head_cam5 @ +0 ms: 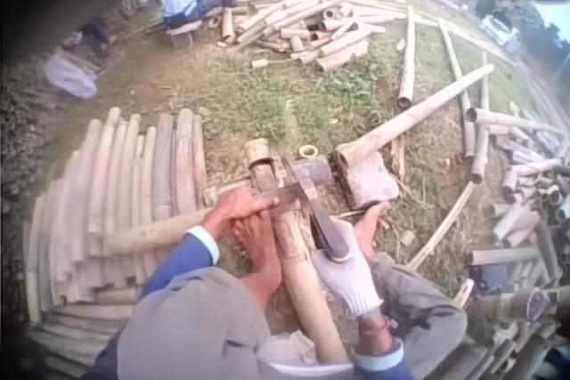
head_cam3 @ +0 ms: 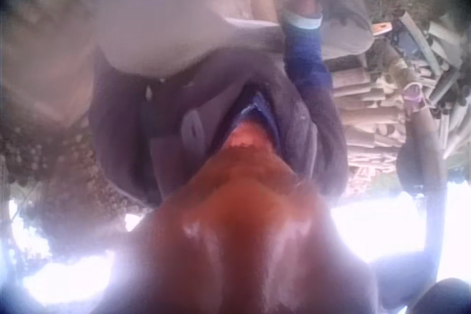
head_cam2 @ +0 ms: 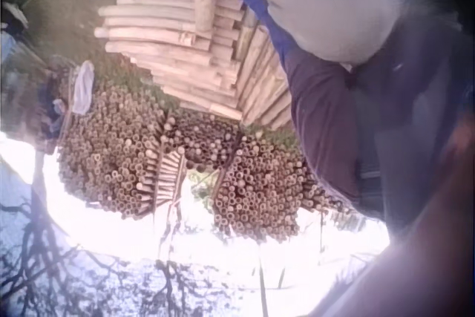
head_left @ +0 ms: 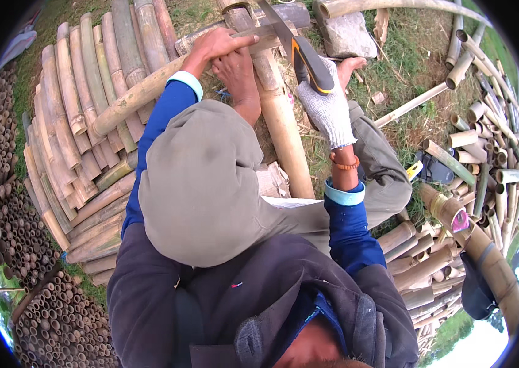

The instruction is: The person sits on the ground and uses a hand saw to cut bamboo poles into shorter sections. They repeatedly position a bamboo pole, saw through it, and place the cut piece aside.

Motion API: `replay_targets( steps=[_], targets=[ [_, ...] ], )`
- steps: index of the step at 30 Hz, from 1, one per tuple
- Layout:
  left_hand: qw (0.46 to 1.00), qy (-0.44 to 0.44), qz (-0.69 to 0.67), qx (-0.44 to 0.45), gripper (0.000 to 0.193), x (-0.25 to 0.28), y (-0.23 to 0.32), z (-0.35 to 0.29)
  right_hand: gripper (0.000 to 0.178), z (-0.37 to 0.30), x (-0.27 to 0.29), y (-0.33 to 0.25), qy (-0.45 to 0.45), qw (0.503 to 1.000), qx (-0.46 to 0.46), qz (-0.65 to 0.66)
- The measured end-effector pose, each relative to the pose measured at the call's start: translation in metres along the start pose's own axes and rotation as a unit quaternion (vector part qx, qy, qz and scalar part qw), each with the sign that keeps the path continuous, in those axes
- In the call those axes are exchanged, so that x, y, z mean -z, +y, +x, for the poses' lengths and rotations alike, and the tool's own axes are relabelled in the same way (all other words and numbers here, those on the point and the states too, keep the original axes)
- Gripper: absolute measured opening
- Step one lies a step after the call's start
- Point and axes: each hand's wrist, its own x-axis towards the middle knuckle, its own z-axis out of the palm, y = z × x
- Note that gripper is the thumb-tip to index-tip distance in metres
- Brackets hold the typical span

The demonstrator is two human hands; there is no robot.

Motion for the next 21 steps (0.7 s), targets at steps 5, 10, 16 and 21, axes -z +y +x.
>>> replay_targets(
  steps=[5,10,16,21],
  targets=[
    [0.999,0.007,0.035,0.0,0.115,-0.007,-0.005,-0.018,0.066,-0.125,0.022,-0.016,-0.014,0.998,-0.045,-0.031],
    [0.999,0.043,0.023,-0.015,0.114,-0.009,-0.011,-0.011,0.063,-0.138,0.041,-0.041,-0.031,0.997,-0.027,-0.064],
    [0.998,0.045,0.027,-0.029,0.101,-0.013,-0.009,-0.001,0.059,-0.013,-0.023,0.006,0.024,0.999,0.035,0.016],
    [1.0,0.012,0.006,-0.009,0.107,-0.006,-0.007,-0.013,0.063,-0.165,0.033,-0.032,-0.017,0.996,-0.04,-0.081]
  ],
)
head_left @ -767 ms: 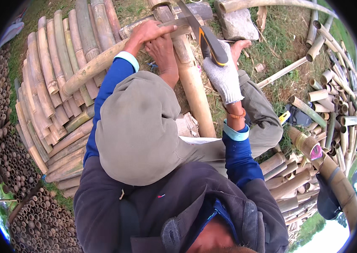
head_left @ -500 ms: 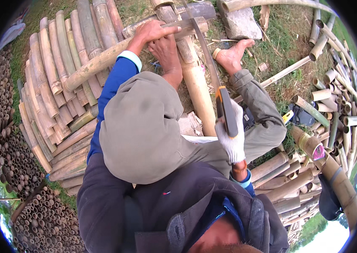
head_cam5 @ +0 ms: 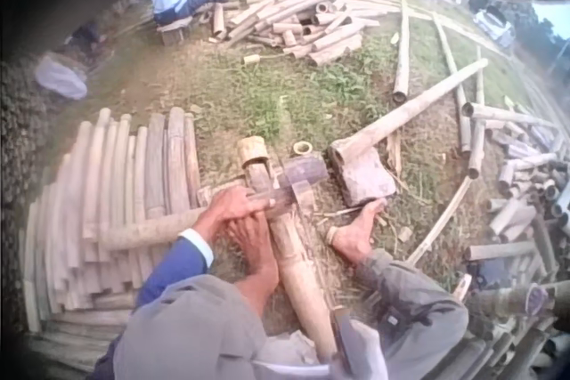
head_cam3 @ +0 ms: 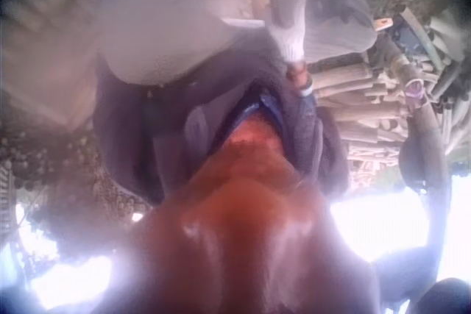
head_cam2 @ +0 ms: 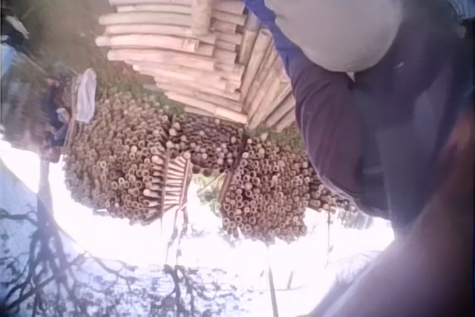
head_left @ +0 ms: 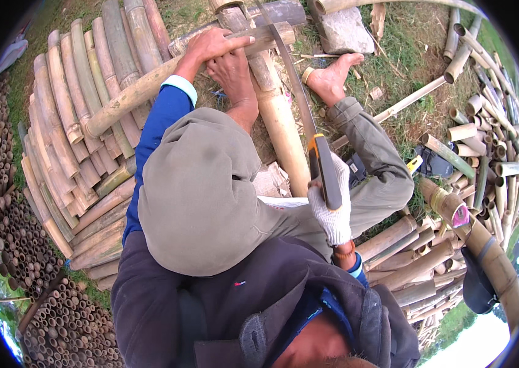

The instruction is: The person sits on the ground and uses a hand saw to cut bamboo poles into shorter sections. They repeatedly position a bamboo pole, saw through it, and place the cut piece aside.

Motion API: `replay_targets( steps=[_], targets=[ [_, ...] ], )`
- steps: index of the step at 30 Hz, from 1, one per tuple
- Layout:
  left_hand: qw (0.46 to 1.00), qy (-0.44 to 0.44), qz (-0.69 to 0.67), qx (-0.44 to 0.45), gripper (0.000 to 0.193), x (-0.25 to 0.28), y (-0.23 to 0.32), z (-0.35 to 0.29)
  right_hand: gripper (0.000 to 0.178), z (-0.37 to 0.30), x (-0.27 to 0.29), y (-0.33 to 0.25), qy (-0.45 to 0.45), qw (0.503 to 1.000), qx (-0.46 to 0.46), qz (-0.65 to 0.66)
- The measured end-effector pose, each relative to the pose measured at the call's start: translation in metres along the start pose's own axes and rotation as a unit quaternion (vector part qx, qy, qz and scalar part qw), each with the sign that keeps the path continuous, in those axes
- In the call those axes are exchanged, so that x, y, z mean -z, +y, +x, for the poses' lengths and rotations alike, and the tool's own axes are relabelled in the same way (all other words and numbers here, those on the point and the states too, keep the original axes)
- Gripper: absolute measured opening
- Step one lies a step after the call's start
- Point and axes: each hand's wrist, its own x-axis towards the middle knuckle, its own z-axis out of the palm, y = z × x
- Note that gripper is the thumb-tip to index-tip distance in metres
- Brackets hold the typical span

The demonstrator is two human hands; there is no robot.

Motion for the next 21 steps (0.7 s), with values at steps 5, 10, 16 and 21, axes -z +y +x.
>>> replay_targets(
  steps=[5,10,16,21],
  targets=[
    [0.997,0.061,0.026,-0.039,0.109,-0.009,-0.01,0.01,0.061,0.068,-0.012,0.009,0.03,0.998,0.049,0.017],
    [0.999,-0.033,-0.003,-0.006,0.112,0.009,0.017,0.007,0.062,0.143,-0.052,0.032,0.031,0.995,0.025,0.088],
    [1.0,0.018,0.008,0.004,0.112,-0.007,-0.012,-0.003,0.07,-0.027,0.012,0.0,-0.029,0.998,-0.038,0.044],
    [0.997,-0.072,-0.021,0.005,0.114,0.011,0.017,0.009,0.063,0.122,-0.037,0.023,0.015,0.987,-0.015,0.157]
  ],
)
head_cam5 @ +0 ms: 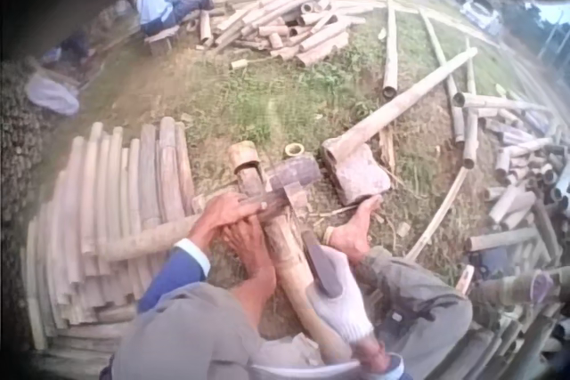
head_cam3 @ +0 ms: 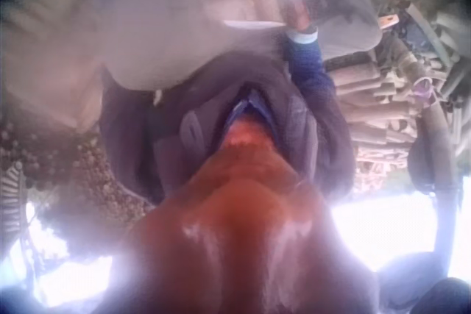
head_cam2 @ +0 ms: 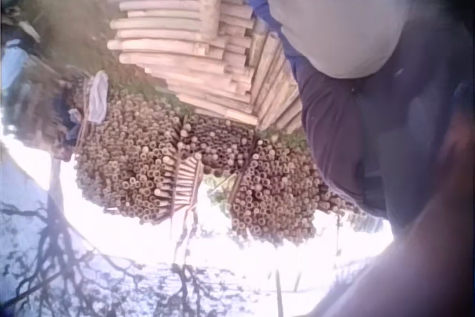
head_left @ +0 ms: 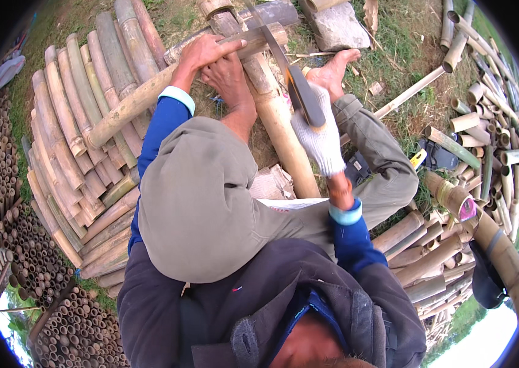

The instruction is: The person sits on the ground and uses a hand saw to cut bamboo poles into shorter sections. They repeatedly position a bamboo pole, saw through it, and place the cut piece aside.

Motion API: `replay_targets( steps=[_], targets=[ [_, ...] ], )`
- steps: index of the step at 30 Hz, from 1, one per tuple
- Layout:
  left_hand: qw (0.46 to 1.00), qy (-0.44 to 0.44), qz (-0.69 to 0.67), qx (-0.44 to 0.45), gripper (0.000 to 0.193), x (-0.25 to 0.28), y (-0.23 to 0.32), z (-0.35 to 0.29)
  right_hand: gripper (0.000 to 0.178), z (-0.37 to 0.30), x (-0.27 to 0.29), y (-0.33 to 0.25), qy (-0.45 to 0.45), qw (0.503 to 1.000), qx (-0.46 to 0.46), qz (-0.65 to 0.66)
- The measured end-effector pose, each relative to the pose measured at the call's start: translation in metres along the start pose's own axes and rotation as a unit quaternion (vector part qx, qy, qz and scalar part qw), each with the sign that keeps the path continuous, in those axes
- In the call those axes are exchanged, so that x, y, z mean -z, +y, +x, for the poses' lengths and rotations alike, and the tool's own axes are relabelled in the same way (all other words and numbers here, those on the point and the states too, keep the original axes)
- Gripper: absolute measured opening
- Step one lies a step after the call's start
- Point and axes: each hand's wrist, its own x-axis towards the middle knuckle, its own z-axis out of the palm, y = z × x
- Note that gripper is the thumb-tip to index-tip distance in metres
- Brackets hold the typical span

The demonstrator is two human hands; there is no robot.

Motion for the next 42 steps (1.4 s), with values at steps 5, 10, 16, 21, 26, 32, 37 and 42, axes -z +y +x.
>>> replay_targets(
  steps=[5,10,16,21,26,32,37,42],
  targets=[
    [0.999,0.039,0.011,-0.002,0.115,-0.017,-0.022,0.001,0.062,0.017,-0.015,0.009,-0.01,0.999,0.014,-0.036],
    [0.994,0.099,0.032,-0.011,0.117,-0.016,-0.031,0.003,0.067,-0.133,0.037,-0.033,-0.026,0.991,-0.012,-0.129],
    [0.998,0.057,0.02,-0.026,0.1,-0.01,-0.011,0.013,0.054,0.039,-0.007,0.009,-0.019,0.997,-0.012,-0.071],
    [0.997,0.065,0.015,-0.031,0.089,-0.005,-0.016,0.004,0.06,-0.031,-0.001,0.004,0.002,0.995,0.036,-0.088],
    [0.991,0.133,-0.004,-0.034,0.084,-0.016,-0.029,0.002,0.063,-0.106,0.044,-0.019,-0.027,0.988,0.015,-0.152],
    [0.999,0.043,-0.013,-0.031,0.087,-0.009,-0.015,0.008,0.054,0.053,-0.007,0.003,-0.026,0.999,-0.005,-0.039],
    [1.0,0.02,-0.015,0.006,0.086,0.002,-0.02,-0.006,0.064,-0.118,0.033,-0.025,-0.022,0.993,-0.01,-0.115],
    [0.997,0.062,-0.023,-0.026,0.088,-0.008,-0.018,0.011,0.06,-0.03,0.008,-0.008,-0.003,0.998,0.014,-0.059]
  ],
)
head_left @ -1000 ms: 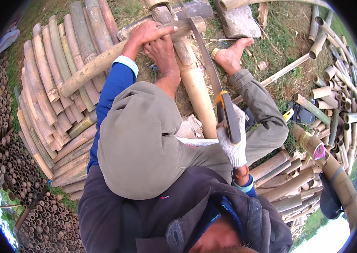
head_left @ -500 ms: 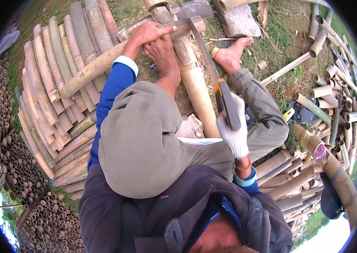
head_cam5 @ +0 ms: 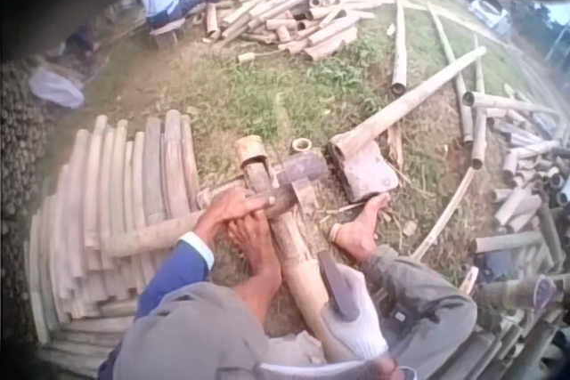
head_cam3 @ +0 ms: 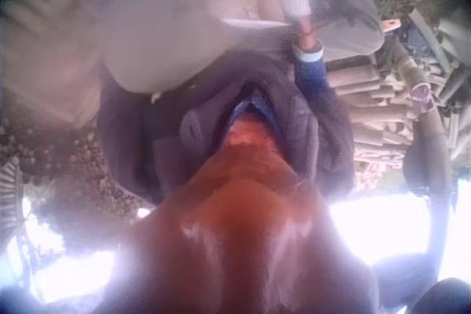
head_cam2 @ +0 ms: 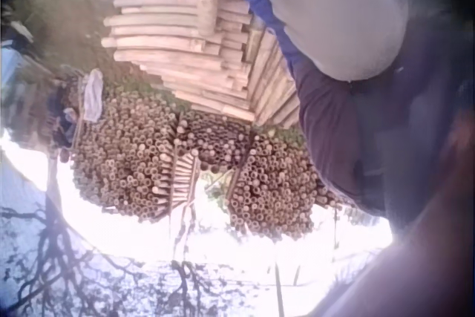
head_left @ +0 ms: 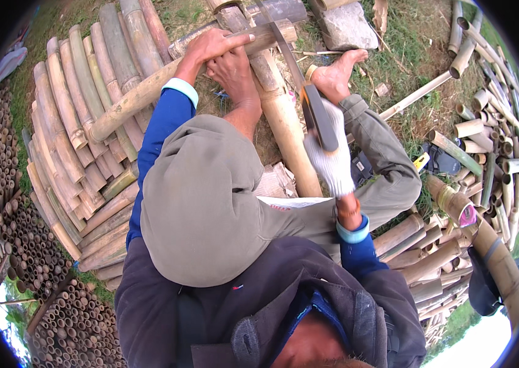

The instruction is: The person sits on the ground and uses a hand saw to cut bamboo poles into shorter sections. They repeatedly position a bamboo pole, saw through it, and place the cut piece aside.

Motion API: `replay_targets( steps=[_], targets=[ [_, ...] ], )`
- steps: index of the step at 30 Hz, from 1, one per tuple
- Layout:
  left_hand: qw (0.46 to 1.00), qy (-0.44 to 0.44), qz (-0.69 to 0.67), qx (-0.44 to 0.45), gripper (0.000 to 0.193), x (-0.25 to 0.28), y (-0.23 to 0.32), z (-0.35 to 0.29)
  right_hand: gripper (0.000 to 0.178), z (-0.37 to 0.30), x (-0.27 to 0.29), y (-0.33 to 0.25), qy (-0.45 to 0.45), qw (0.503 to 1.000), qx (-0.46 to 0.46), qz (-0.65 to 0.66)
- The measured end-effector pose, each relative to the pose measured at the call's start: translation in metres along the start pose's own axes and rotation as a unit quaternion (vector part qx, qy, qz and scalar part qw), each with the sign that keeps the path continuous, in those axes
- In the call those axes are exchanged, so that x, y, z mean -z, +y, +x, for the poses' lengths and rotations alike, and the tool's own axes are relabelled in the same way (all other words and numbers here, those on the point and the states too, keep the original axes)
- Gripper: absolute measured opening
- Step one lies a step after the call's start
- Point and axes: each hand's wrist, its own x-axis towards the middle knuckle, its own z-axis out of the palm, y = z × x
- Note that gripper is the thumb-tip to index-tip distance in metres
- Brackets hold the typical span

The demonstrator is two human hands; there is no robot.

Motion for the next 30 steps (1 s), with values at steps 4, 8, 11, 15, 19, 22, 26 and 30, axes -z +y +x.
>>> replay_targets(
  steps=[4,8,11,15,19,22,26,30],
  targets=[
    [1.0,-0.027,0.007,-0.003,0.091,-0.004,0.011,-0.007,0.062,0.073,-0.028,0.017,-0.001,1.0,0.0,0.029],
    [1.0,-0.011,-0.014,-0.007,0.09,0.01,-0.009,-0.011,0.063,-0.055,0.012,-0.002,-0.006,0.996,0.039,-0.075],
    [1.0,-0.021,-0.016,0.011,0.088,0.006,-0.014,-0.006,0.064,-0.098,0.032,-0.015,-0.035,0.996,-0.073,-0.038],
    [0.999,-0.049,-0.015,-0.002,0.089,0.007,0.011,-0.005,0.063,0.028,-0.019,0.022,0.007,0.999,-0.028,0.023],
    [0.999,-0.053,-0.004,-0.009,0.089,0.007,0.014,-0.008,0.065,0.06,-0.028,0.023,0.007,0.999,0.015,0.041],
    [0.999,-0.035,0.007,0.004,0.09,0.01,0.001,-0.003,0.068,-0.031,-0.003,0.001,0.014,0.999,-0.012,-0.027],
    [0.998,-0.052,0.005,0.031,0.091,0.015,0.001,-0.007,0.068,-0.063,0.017,-0.002,-0.002,0.997,0.012,-0.072],
    [0.998,-0.058,-0.019,0.012,0.091,0.008,0.016,-0.006,0.053,0.075,-0.032,0.024,0.022,1.0,0.014,0.017]
  ],
)
